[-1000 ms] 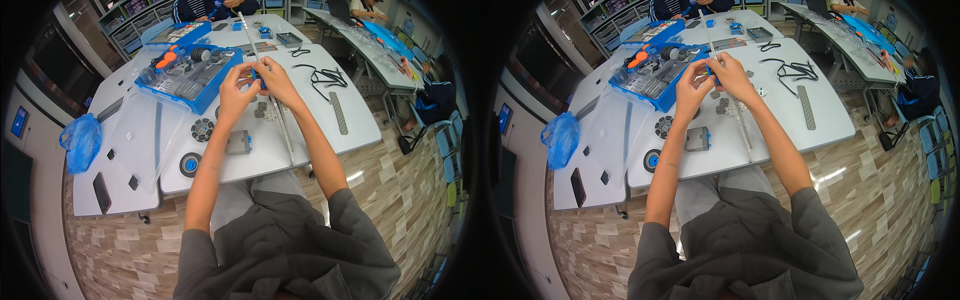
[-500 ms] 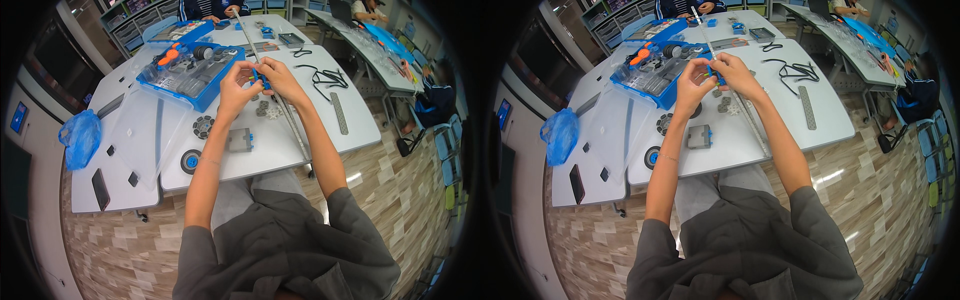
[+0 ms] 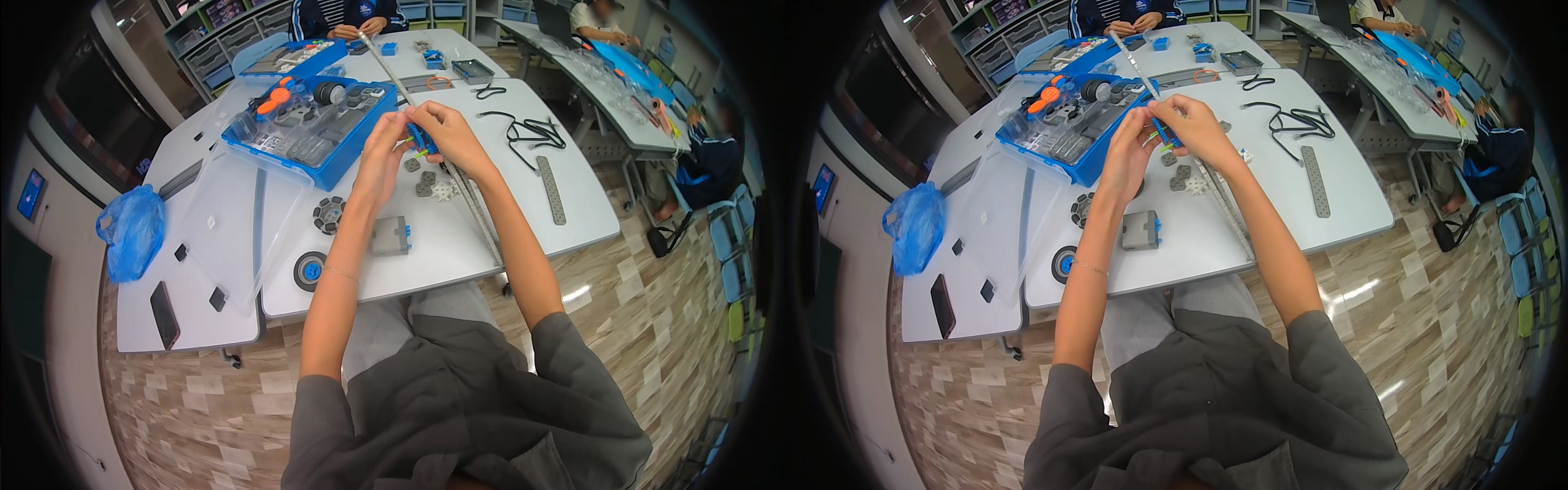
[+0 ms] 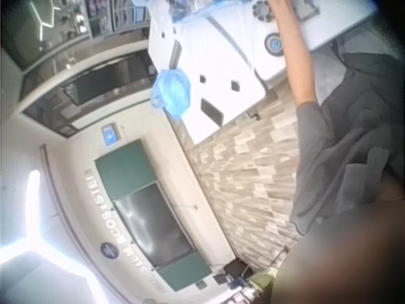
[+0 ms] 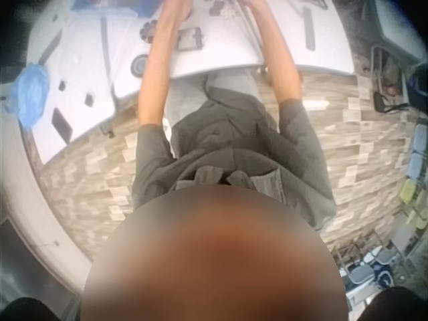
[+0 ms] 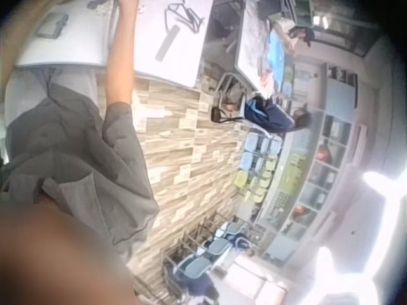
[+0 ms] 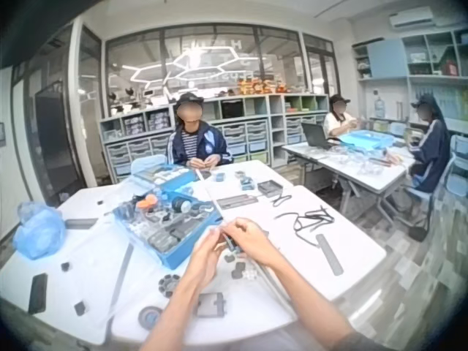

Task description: The person assembles a small mechanical device using plastic beams, connectors, and gears. They connect beams with a blue connector, attach a gear, and repeatedly adjust and reconfigure the assembly on the table.

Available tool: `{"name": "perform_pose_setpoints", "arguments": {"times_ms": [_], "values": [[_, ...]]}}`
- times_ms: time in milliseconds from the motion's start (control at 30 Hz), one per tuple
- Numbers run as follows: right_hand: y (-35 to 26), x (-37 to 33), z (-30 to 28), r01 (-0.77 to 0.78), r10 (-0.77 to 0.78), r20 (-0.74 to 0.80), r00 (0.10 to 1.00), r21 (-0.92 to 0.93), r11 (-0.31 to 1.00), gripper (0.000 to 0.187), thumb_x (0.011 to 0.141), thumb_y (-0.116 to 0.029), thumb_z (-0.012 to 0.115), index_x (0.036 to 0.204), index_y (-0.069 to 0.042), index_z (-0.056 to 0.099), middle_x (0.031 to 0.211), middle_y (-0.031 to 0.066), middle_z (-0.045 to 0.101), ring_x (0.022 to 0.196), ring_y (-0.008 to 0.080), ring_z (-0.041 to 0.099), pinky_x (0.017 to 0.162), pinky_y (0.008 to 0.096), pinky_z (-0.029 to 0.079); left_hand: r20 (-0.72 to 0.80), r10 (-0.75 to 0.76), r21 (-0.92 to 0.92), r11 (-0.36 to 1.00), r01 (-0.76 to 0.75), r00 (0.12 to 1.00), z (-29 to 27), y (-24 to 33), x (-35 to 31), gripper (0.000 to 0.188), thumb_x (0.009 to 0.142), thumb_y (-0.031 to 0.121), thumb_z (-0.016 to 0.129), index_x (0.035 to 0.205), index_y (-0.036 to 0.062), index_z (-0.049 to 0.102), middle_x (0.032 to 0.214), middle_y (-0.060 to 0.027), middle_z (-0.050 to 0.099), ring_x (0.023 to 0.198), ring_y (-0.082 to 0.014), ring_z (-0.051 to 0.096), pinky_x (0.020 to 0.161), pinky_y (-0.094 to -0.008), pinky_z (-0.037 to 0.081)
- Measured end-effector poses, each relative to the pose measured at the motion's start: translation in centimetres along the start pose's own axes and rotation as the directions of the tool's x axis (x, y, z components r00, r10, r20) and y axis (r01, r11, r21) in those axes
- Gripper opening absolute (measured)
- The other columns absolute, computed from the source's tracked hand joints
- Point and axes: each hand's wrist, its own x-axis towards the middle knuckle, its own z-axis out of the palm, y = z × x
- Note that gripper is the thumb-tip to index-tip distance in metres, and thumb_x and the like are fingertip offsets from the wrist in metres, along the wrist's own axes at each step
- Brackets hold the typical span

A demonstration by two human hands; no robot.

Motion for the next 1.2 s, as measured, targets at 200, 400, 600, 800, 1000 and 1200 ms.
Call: {"name": "perform_pose_setpoints", "arguments": {"times_ms": [200, 400, 600, 800, 1000, 1200], "values": [[0.4, 0.1, -0.6, -0.005, 0.001, 0.077, 0.997, 0.058, 0.998, 0.032, 0.091, -0.042, 0.062, 0.088, -0.010, 0.063, 0.078, -0.0031, 0.058, 0.069, 0.0050, 0.054, 0.053, 0.0234, 0.049, 0.037, 0.013, 0.216, 0.976, -0.021, 0.999, 0.1, -0.3, 0.0, 0.026, 0.089, 0.023, 0.070, 0.107, 0.0087, 0.057, 0.100, -0.0024, 0.060, 0.096, -0.0111, 0.053, 0.089, -0.0289, 0.039], [0.5, 0.1, -0.4, 0.048, -0.050, 0.081, 0.995, 0.032, 0.998, 0.029, 0.091, -0.038, 0.062, 0.091, -0.008, 0.063, 0.081, -0.0022, 0.060, 0.070, 0.0055, 0.054, 0.052, 0.0239, 0.049, 0.052, 0.075, 0.165, 0.983, -0.083, 0.996, -0.7, -1.0, 0.2, 0.021, 0.088, 0.014, 0.068, 0.102, 0.0079, 0.054, 0.097, -0.0030, 0.060, 0.095, -0.0099, 0.056, 0.089, -0.0271, 0.042], [0.4, 0.0, 0.1, 0.060, -0.059, 0.030, 0.998, -0.013, 0.998, 0.028, 0.091, -0.034, 0.062, 0.091, -0.007, 0.062, 0.080, -0.0007, 0.061, 0.068, 0.0059, 0.055, 0.051, 0.0234, 0.049, 0.026, 0.101, 0.223, 0.969, -0.104, 0.995, -1.0, -1.4, 0.4, 0.019, 0.089, 0.012, 0.064, 0.103, 0.0068, 0.053, 0.097, -0.0041, 0.061, 0.094, -0.0098, 0.057, 0.084, -0.0252, 0.044], [1.0, 0.4, -0.1, 0.053, -0.053, -0.053, 0.997, -0.001, 0.999, 0.029, 0.092, -0.034, 0.062, 0.088, -0.005, 0.061, 0.079, -0.0004, 0.060, 0.066, 0.0065, 0.056, 0.049, 0.0241, 0.050, 0.003, 0.076, 0.395, 0.916, -0.071, 0.997, -0.3, -0.5, -0.1, 0.033, 0.087, 0.019, 0.073, 0.111, 0.0063, 0.053, 0.103, -0.0072, 0.062, 0.098, -0.0116, 0.061, 0.077, -0.0259, 0.047], [1.0, 0.5, -0.7, 0.047, -0.046, -0.075, 0.996, 0.008, 0.999, 0.030, 0.090, -0.033, 0.063, 0.086, -0.003, 0.059, 0.078, 0.0013, 0.060, 0.065, 0.0073, 0.056, 0.048, 0.0249, 0.051, 0.043, 0.103, 0.513, 0.851, -0.111, 0.994, 0.1, -0.5, -0.2, 0.044, 0.083, 0.010, 0.075, 0.121, 0.0008, 0.055, 0.116, -0.0095, 0.060, 0.104, -0.0161, 0.062, 0.089, -0.0303, 0.052], [1.0, 0.0, -0.6, 0.087, -0.092, -0.082, 0.992, -0.065, 0.994, 0.027, 0.086, -0.027, 0.064, 0.085, -0.001, 0.057, 0.076, 0.0032, 0.060, 0.065, 0.0082, 0.057, 0.045, 0.0261, 0.049, 0.071, 0.419, 0.773, 0.550, -0.315, 0.905, 1.0, -1.7, -0.7, 0.041, 0.078, 0.004, 0.068, 0.117, -0.0057, 0.062, 0.105, -0.0141, 0.069, 0.095, -0.0201, 0.070, 0.080, -0.0301, 0.057]]}}
